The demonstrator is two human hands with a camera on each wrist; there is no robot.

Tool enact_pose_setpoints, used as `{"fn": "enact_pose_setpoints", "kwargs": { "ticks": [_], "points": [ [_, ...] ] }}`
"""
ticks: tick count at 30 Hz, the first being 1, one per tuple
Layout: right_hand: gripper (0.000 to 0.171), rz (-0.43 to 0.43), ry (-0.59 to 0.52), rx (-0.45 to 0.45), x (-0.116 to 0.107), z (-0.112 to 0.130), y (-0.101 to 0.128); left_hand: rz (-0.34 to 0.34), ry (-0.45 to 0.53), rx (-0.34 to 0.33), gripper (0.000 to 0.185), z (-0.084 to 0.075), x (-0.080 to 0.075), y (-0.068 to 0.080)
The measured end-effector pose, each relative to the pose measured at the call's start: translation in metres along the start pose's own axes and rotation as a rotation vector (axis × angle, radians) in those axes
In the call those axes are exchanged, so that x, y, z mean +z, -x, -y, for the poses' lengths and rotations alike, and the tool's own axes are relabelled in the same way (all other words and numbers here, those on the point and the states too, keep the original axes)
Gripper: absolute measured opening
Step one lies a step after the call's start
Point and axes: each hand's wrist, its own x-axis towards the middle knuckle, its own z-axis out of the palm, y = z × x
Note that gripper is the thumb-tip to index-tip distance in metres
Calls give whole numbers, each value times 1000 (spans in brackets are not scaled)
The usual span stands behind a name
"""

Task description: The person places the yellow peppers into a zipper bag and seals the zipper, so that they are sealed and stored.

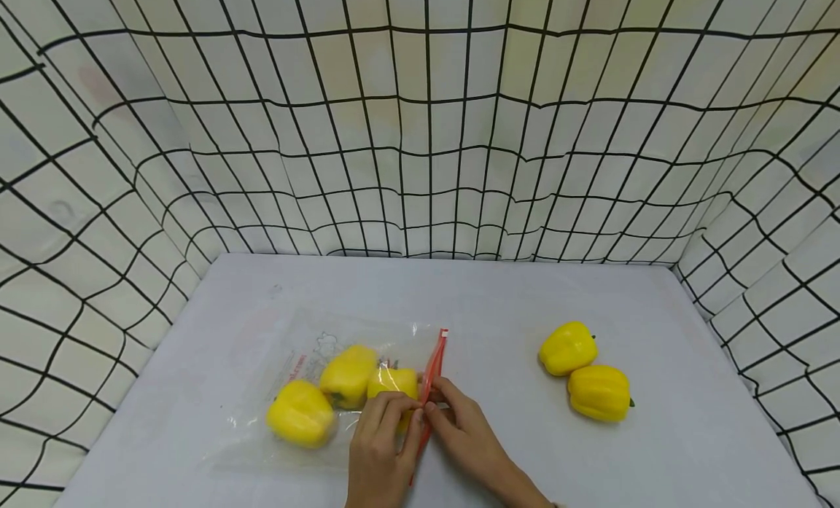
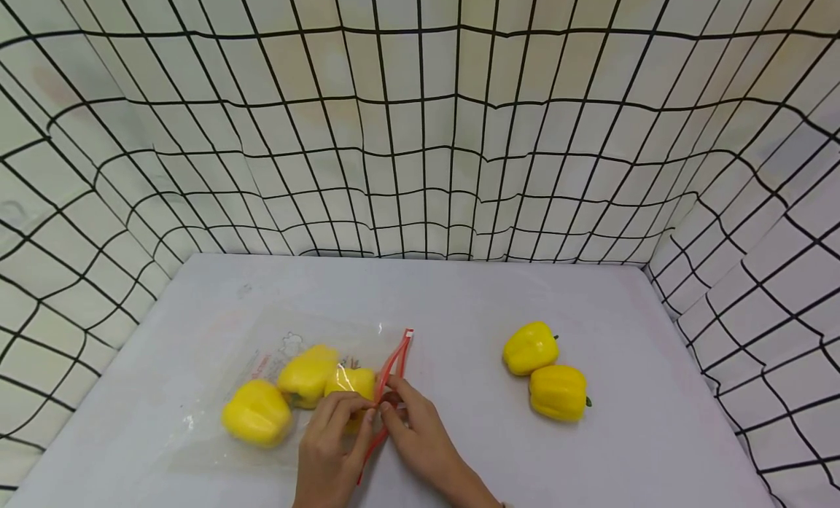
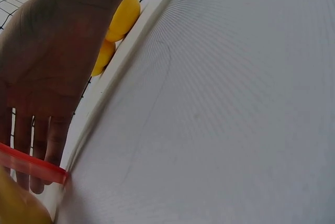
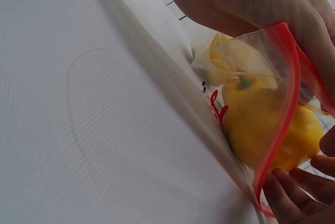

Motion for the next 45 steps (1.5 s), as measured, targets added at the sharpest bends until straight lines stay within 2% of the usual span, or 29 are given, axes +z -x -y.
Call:
{"fn": "enact_pose_setpoints", "kwargs": {
  "ticks": [9, 15, 19, 25, 33, 40, 45],
  "points": [
    [27, 27, 45, -45, 1, 1, -1, -19, 13, 36, 18, 1, 1, -1],
    [28, 28, 57, -64, 0, -1, -1, 1, 1, 4, 17, 1, 1, 0],
    [27, 43, 76, -63, -4, -1, -2, -13, 17, 20, 17, 2, 1, 1],
    [24, 56, 132, -47, -18, 3, -4, -30, 51, 56, 16, 5, 2, 1],
    [25, 59, 231, -85, -45, 6, -5, -26, 58, 61, 18, 7, 2, 1],
    [26, 2, 306, -52, -69, 10, -5, -39, 62, 69, 13, 8, 3, 2],
    [27, -8, 319, -33, -84, 13, -4, -27, 59, 66, 12, 8, 3, 2]
  ]
}}
